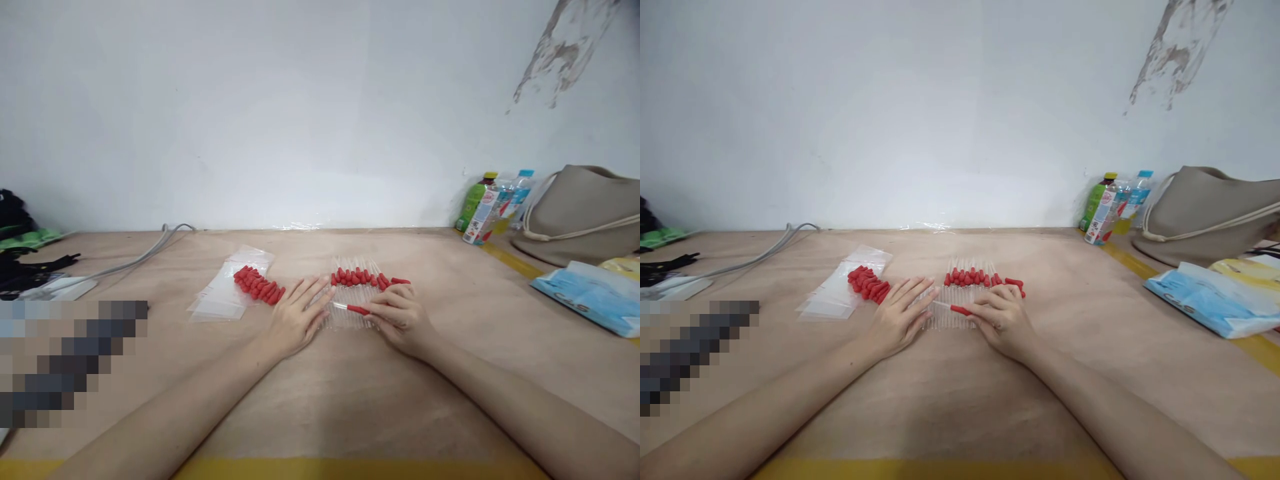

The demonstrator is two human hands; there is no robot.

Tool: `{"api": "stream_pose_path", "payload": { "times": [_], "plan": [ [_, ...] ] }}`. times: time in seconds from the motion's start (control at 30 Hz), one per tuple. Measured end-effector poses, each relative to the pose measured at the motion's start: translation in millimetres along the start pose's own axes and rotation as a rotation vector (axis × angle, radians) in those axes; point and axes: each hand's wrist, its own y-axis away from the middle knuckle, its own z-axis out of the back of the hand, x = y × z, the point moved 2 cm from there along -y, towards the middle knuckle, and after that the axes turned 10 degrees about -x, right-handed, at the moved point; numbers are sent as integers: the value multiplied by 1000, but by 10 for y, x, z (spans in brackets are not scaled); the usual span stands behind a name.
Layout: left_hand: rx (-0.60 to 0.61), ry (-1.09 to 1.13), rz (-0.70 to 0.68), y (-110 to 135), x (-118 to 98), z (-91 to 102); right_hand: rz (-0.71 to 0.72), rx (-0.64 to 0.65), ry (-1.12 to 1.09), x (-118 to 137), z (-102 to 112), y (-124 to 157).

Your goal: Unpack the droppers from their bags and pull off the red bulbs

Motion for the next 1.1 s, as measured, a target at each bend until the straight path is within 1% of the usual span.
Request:
{"api": "stream_pose_path", "payload": {
  "times": [0.1,0.23,0.33,0.5,0.57,0.73,0.93,1.1],
  "plan": [
    [-4,9,-63,-2,-29,18,42,6,-45,98,-28,23],
    [-41,26,-113,0,-66,19,14,16,-25,166,-35,-23],
    [-39,30,-148,-6,-106,4,6,44,28,230,-83,-53],
    [-22,38,-188,-14,-148,-4,131,26,59,335,-231,-36],
    [-20,54,-199,-13,-152,2,162,41,40,352,-264,-20],
    [-15,136,-227,-2,-161,27,213,95,-1,372,-242,-2],
    [-32,196,-229,4,-163,38,276,57,11,374,-201,4],
    [-21,236,-222,-5,-172,40,309,52,35,368,-188,12]
  ]
}}
